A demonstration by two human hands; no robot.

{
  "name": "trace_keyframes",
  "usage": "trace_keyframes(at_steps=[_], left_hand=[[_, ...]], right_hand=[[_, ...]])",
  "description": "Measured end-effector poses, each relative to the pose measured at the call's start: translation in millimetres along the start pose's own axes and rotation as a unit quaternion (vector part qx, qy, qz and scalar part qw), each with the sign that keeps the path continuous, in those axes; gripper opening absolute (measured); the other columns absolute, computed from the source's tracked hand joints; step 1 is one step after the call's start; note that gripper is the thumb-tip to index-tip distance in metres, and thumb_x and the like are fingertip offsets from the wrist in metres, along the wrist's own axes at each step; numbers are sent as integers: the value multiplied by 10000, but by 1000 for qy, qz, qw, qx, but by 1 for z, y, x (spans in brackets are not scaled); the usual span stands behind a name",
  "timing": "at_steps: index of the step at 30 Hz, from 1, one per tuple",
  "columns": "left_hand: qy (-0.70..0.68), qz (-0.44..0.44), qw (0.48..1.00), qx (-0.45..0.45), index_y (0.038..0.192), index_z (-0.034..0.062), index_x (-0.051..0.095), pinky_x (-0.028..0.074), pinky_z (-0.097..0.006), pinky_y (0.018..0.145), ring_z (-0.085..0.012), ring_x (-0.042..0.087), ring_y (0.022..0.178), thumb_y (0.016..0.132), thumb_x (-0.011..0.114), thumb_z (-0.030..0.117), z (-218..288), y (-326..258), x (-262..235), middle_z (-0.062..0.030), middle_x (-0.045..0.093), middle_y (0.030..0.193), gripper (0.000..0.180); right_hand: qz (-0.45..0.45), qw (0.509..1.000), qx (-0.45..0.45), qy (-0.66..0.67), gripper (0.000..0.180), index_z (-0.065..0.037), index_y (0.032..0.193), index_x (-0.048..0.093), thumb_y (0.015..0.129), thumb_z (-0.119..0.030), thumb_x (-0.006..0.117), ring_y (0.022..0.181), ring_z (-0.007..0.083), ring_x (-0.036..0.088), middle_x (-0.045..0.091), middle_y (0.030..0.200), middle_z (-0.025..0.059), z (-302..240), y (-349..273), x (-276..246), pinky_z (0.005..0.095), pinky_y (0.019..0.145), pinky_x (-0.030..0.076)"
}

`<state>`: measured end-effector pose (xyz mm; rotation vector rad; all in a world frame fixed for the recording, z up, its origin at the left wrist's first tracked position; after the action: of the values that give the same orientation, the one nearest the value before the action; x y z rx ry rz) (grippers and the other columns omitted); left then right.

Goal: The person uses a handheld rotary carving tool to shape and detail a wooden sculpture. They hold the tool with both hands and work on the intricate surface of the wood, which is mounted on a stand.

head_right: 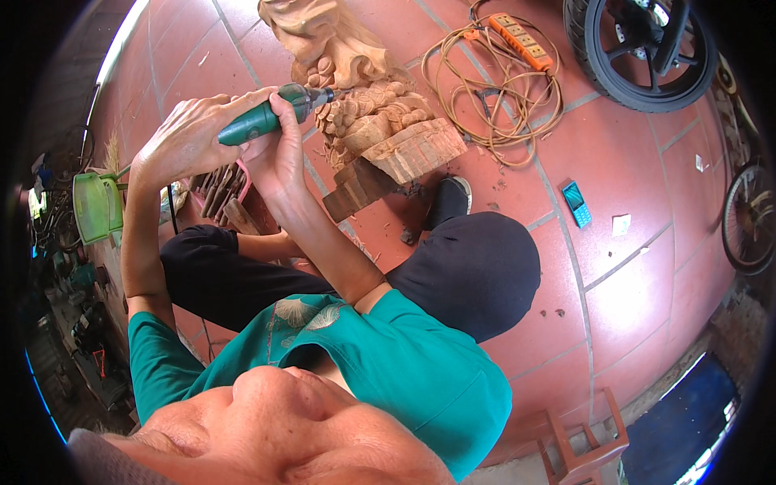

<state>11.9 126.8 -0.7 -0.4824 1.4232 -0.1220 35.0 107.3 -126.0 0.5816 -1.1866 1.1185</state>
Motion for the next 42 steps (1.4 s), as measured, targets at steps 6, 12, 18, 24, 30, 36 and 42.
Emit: trace_keyframes(at_steps=[6, 12, 18, 24, 30, 36, 42], left_hand=[[10, 7, 1000, 6, 1414, 145, 557, 533, -524, 786, -425, 680, 932, 728, 612, 68, -4, -1, 2, -208, 721, 1018, 692], [-5, -3, 1000, 3, 1410, 142, 565, 533, -524, 791, -421, 682, 932, 725, 609, 62, 1, -2, -1, -210, 722, 1024, 691], [2, 4, 1000, -1, 1409, 137, 569, 535, -518, 790, -421, 685, 931, 728, 613, 68, -2, -2, 0, -218, 722, 1008, 686], [3, -12, 1000, -11, 1412, 135, 569, 535, -517, 798, -421, 688, 932, 739, 611, 76, -1, 1, 0, -223, 723, 1001, 678], [2, -7, 1000, 1, 1431, 131, 558, 536, -514, 806, -417, 687, 941, 733, 615, 89, -2, -1, 1, -223, 721, 1009, 702], [9, -9, 1000, 4, 1451, 140, 548, 539, -506, 804, -401, 688, 927, 707, 631, 99, -4, -4, 1, -212, 723, 1004, 749], [11, -20, 1000, -4, 1451, 150, 547, 540, -501, 793, -394, 691, 915, 703, 651, 113, -6, -5, 3, -203, 722, 975, 756]], right_hand=[[19, 999, -20, -25, 396, -111, 1216, 593, 938, -368, 710, 1085, 187, 661, 679, 1150, 40, -1, -1, -1, 376, 973, 509], [17, 1000, -19, -16, 391, -105, 1215, 593, 939, -355, 711, 1077, 186, 664, 679, 1148, 40, 0, -2, 0, 373, 964, 516], [-4, 1000, -3, -16, 375, -115, 1208, 592, 943, -351, 712, 1060, 169, 664, 685, 1128, 20, 1, 3, -4, 351, 911, 513], [12, 1000, 1, 0, 280, -120, 1142, 655, 957, -327, 695, 1047, 161, 665, 705, 1135, 13, 0, 2, -4, 332, 835, 517], [14, 1000, 0, -9, 357, -140, 1203, 592, 940, -352, 711, 1045, 166, 666, 680, 1129, 6, 3, -2, -1, 358, 898, 520], [12, 1000, -13, -9, 290, -126, 1157, 653, 947, -319, 706, 1110, 175, 657, 698, 1147, 11, 3, -5, -2, 380, 1019, 500], [36, 999, -9, -6, 294, -159, 1159, 600, 954, -343, 702, 926, 129, 664, 681, 1042, -17, 8, -4, -5, 305, 724, 493]])
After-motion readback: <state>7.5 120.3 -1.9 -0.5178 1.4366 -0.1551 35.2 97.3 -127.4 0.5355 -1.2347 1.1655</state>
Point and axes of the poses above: each hand's wrist, its own y-axis towards the middle knuckle, its own x-axis out of the palm, z = x × y, the point moved 9 cm from there along y, towards the middle knuckle
